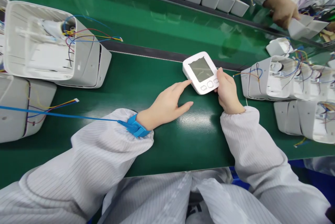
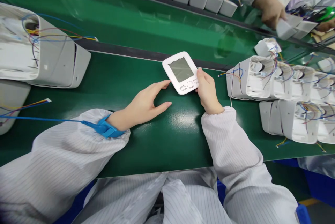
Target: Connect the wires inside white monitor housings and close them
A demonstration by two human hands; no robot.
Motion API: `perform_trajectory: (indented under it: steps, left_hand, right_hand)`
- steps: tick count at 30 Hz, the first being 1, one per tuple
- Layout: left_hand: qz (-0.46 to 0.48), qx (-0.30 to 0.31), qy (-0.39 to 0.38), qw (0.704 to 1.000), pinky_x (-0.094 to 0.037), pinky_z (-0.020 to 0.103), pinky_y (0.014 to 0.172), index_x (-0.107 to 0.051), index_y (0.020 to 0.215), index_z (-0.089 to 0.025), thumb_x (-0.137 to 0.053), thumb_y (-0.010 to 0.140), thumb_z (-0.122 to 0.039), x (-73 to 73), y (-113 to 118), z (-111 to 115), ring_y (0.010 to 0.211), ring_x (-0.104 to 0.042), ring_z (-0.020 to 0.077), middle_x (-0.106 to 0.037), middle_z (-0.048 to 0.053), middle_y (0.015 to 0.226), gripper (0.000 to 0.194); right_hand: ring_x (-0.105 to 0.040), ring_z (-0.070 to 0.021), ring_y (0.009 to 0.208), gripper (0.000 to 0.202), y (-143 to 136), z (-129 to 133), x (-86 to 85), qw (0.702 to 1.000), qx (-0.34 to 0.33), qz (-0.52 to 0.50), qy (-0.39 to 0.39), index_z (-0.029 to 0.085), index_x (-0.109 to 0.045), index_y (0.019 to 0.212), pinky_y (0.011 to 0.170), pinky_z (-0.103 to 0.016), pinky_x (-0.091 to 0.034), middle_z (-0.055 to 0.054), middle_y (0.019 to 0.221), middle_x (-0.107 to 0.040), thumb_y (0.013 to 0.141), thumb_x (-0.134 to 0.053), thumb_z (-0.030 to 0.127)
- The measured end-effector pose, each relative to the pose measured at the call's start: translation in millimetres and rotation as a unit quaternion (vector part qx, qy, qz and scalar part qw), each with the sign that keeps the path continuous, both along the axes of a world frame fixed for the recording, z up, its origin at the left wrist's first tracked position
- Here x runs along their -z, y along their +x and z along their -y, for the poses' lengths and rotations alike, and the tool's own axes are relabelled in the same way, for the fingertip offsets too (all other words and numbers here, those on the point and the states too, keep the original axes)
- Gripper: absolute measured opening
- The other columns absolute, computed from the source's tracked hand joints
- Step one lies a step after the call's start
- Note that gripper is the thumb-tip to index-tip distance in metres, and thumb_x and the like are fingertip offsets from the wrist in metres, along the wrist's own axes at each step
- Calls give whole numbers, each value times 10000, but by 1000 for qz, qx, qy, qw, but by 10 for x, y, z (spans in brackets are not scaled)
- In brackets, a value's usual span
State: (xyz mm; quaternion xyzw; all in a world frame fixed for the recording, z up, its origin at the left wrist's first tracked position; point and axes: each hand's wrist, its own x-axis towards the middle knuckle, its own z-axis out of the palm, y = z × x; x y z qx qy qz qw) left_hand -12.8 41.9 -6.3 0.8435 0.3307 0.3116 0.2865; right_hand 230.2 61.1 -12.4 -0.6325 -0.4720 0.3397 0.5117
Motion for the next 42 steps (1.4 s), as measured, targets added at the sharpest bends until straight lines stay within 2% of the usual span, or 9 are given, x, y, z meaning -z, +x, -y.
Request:
perform_trajectory:
  steps: [3,4,6,8,11,14,16,21,42]
  left_hand:
    - [-19,9,0,1000,-490,430,1094,-452,1432,-95,-591,933,-349,-17,-8,4,1252,-589,267,-604,152,1363,577]
    - [-24,11,1,1000,-489,440,1094,-466,1421,-99,-590,935,-355,-20,-10,5,1247,-592,269,-612,149,1353,564]
    - [-29,16,8,999,-487,449,1093,-492,1398,-105,-590,936,-355,-22,-12,5,1232,-598,267,-629,143,1329,535]
    - [-28,22,17,999,-492,443,1083,-519,1371,-97,-592,934,-340,-19,-11,4,1207,-608,261,-645,140,1294,505]
    - [-27,27,28,999,-496,436,1074,-555,1329,-79,-591,933,-327,-12,-7,1,1193,-609,259,-656,143,1262,468]
    - [-41,29,40,998,-490,448,1079,-582,1301,-73,-591,935,-341,-1,-7,-3,1216,-594,276,-655,153,1262,454]
    - [-48,31,47,997,-483,456,1089,-602,1275,-76,-588,937,-345,8,-8,-8,1226,-587,284,-662,151,1249,432]
    - [-40,47,73,995,-479,457,1097,-639,1198,-106,-584,940,-327,32,-9,-18,1217,-594,279,-687,123,1218,344]
    - [-46,46,75,995,-494,478,1077,-685,1110,-121,-583,940,-349,45,-5,-26,1209,-601,279,-681,143,1217,302]
  right_hand:
    - [-688,-171,817,493,66,-52,93,997,-9,-53,59,245,-672,1073,655,-278,-569,-54,1017,-693,890,-589,696]
    - [-696,-197,1002,521,80,-65,123,995,-25,-63,75,283,-631,1206,798,-320,-595,-55,1235,-655,871,-627,681]
    - [-567,-240,1313,666,86,-80,166,992,-66,-60,91,354,-513,1380,1038,-412,-534,-21,1548,-433,818,-707,653]
    - [-438,-262,1438,748,61,-77,175,990,-105,-44,88,368,-460,1438,1144,-469,-452,1,1642,-280,794,-745,622]
    - [-470,-264,1416,642,-20,-39,122,987,-139,-35,73,310,-535,1394,1156,-476,-448,-32,1594,-388,829,-739,535]
    - [-640,-249,1226,408,-117,28,33,989,-143,-5,48,252,-664,1244,1048,-438,-543,-65,1330,-657,879,-694,432]
    - [-707,-227,1061,277,-178,78,-17,985,-155,58,43,231,-720,1131,956,-408,-582,-59,1147,-736,903,-660,376]
    - [-695,-192,930,156,-262,157,-70,950,-205,218,91,225,-754,987,783,-335,-573,-40,1046,-749,925,-623,284]
    - [-684,-186,918,144,-261,168,-78,942,-219,236,94,232,-746,958,763,-322,-553,-35,1036,-745,936,-610,274]
